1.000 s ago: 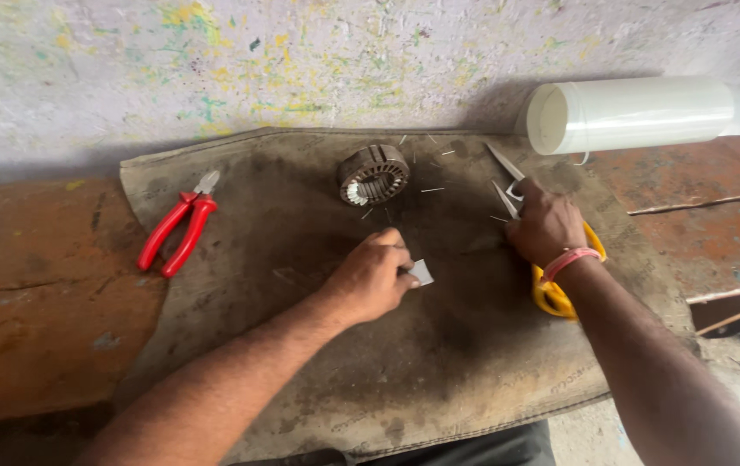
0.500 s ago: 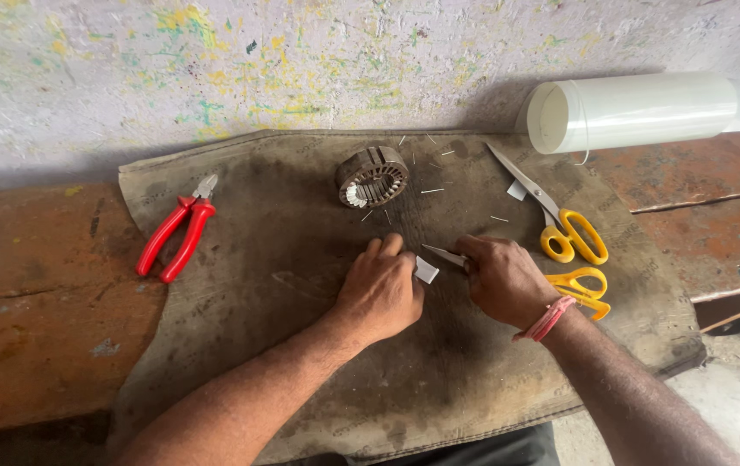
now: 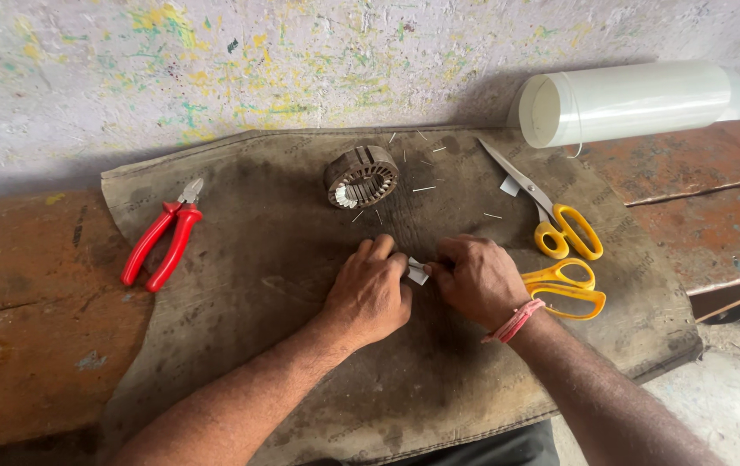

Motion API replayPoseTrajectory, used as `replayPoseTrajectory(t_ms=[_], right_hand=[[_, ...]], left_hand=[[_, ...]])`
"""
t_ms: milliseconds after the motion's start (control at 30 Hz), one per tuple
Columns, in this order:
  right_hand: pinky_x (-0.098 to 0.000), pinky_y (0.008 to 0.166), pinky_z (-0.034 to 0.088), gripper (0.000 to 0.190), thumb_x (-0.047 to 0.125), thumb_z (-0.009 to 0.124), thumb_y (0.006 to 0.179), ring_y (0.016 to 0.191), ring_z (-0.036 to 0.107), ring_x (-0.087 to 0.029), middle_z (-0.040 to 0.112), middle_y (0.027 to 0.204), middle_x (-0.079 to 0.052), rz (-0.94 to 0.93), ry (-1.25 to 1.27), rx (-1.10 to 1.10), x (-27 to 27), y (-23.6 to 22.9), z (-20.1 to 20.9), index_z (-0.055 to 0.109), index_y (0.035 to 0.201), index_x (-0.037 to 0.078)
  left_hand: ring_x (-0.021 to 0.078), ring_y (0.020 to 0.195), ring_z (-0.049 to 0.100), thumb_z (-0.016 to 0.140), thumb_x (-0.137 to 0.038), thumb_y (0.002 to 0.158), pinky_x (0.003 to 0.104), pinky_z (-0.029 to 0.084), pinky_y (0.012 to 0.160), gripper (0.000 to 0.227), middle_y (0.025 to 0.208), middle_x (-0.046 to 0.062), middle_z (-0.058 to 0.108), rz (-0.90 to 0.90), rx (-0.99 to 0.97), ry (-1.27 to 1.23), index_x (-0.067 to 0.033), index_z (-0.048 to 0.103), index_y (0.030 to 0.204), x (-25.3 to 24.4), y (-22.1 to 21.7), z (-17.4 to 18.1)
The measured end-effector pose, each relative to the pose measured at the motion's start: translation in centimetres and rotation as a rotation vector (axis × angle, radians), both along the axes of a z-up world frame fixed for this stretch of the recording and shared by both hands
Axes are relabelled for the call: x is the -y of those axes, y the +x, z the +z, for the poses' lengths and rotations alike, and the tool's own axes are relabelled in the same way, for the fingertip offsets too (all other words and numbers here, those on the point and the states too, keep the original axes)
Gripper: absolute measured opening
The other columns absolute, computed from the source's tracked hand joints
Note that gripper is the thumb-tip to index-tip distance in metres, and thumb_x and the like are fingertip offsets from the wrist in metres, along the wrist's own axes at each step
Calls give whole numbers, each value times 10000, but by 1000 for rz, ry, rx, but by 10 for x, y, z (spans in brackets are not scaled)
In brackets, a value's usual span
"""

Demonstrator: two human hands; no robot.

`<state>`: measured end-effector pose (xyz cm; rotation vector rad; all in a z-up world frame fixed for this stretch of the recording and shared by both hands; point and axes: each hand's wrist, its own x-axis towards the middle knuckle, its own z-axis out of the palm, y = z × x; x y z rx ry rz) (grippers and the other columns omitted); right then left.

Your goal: The person inserts small white rectangular pieces into the slots of a cylindrical motor stator. They then cut a white plastic roll into small rectangular pieces using yellow-handled scissors and continue inserting them into the stator.

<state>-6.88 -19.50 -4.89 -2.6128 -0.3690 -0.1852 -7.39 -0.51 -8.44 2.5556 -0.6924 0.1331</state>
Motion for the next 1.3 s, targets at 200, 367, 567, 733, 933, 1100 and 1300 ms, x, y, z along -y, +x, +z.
replayPoseTrajectory(t_ms=[200, 367, 567, 733, 933, 1100, 1300], right_hand=[[-499, 748, 552, 161, 212, 757, 807, 854, 690, -395, 714, 882, -157, 19, -16, -16, -2, 4, -1, 712, 861, 67], [-510, 753, 552, 150, 211, 738, 823, 874, 688, -395, 715, 905, -140, -39, -68, 9, -7, 1, -2, 693, 861, 73], [-502, 755, 558, 162, 216, 717, 854, 871, 695, -382, 714, 891, -129, -103, -101, 40, -8, -1, -9, 662, 840, 64], [-506, 758, 549, 191, 241, 764, 830, 847, 692, -396, 714, 852, -155, -30, -48, 107, 1, 4, -7, 696, 864, 65], [-454, 835, 556, 124, 43, 702, 775, 971, 659, -367, 699, 953, -118, 71, -11, 389, 1, -14, -15, 727, 886, 93], [-440, 862, 516, 302, 114, 730, 746, 980, 609, -334, 709, 1017, -66, 77, -49, 360, -10, -30, -27, 760, 1047, 111], [-440, 900, 501, 377, 55, 677, 732, 1022, 603, -322, 707, 1059, -57, 69, -85, 356, -13, -32, -24, 754, 1097, 112]], left_hand=[[263, 981, 551, 661, -68, 821, 455, 521, 861, 173, 1052, 141, 533, -9, -12, -9, 21, 669, 969, 0, 1, 0], [259, 980, 549, 658, -60, 822, 449, 524, 851, 178, 1061, 141, 532, -10, -21, 2, 28, 670, 976, 0, 0, 0], [261, 999, 541, 647, -53, 813, 447, 519, 867, 214, 1085, 158, 529, -22, 2, 1, 55, 674, 996, -1, -3, -1], [326, 1136, 501, 636, -83, 810, 506, 452, 988, 387, 1227, 210, 508, 15, -88, 9, 95, 640, 1154, -2, -14, 0], [476, 1333, 370, 649, -146, 804, 630, 289, 1116, 525, 1516, 358, 317, 173, -101, -92, 130, 582, 1245, 21, -27, -5], [517, 1389, 302, 636, -160, 834, 691, 206, 1132, 478, 1532, 390, 272, 250, -97, -150, 140, 585, 1203, 40, -36, -3], [348, 1268, 562, 582, -150, 926, 524, 442, 1103, 311, 1342, 183, 610, 296, -216, -59, 3, 638, 1191, 23, -19, 12]])
